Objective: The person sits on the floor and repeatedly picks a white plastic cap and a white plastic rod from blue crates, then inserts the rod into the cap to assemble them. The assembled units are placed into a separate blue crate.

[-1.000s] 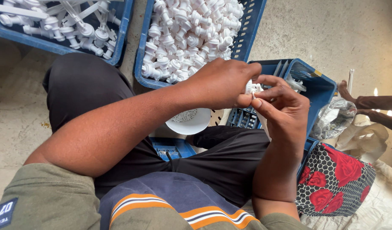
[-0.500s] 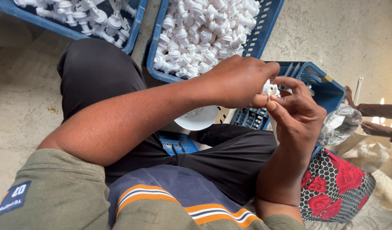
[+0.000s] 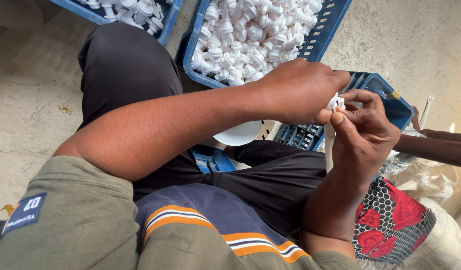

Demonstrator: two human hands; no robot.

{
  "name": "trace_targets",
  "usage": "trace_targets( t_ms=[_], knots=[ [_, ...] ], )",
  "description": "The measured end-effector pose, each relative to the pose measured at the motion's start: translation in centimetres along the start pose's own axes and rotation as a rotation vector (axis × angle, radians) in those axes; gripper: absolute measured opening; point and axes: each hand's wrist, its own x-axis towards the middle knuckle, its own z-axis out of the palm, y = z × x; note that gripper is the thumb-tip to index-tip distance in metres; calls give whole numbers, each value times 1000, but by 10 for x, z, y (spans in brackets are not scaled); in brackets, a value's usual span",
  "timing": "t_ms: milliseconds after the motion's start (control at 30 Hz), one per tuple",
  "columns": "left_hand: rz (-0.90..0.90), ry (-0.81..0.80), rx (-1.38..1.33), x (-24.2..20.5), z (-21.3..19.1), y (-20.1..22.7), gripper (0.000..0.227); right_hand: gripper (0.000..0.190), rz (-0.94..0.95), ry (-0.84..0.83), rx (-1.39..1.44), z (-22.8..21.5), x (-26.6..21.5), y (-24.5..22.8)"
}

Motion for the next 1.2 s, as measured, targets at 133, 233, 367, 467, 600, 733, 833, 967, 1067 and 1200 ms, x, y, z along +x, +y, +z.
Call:
trace_targets(
  t_ms=[133, 233, 367, 467, 600, 733, 833, 967, 1067, 1200],
  knots=[
    [36, 6, 12, 0, -1, 0, 43, 12, -25, -28, 8, -1, 2, 0],
    [150, 46, 22, -2, -5, -1, 43, 23, -20, -14, 36, 0, 1, -2],
    [375, 132, 117, -6, -21, -2, 50, 41, -16, -8, -128, -1, 3, -5],
    [391, 80, 142, -9, -28, 0, 52, 39, -143, -49, -419, -2, 5, -1],
    [428, 43, 121, -13, -31, 0, 53, 46, -416, -41, -779, -7, 4, 5],
    [494, 65, 116, -11, -26, -3, 52, 46, -535, -29, -859, -12, 2, 7],
    [523, 54, 132, -7, -20, -4, 47, 40, -590, -10, -790, -14, 3, 9],
    [585, 64, 135, 1, -17, -4, 42, 31, -566, 53, -791, -17, 1, 14],
    [602, 61, 119, 4, -14, -2, 41, 30, -560, 84, -785, -21, -2, 15],
    [597, 72, 198, 4, -8, -7, 39, 30, -545, 91, -761, -22, -2, 21]
  ],
)
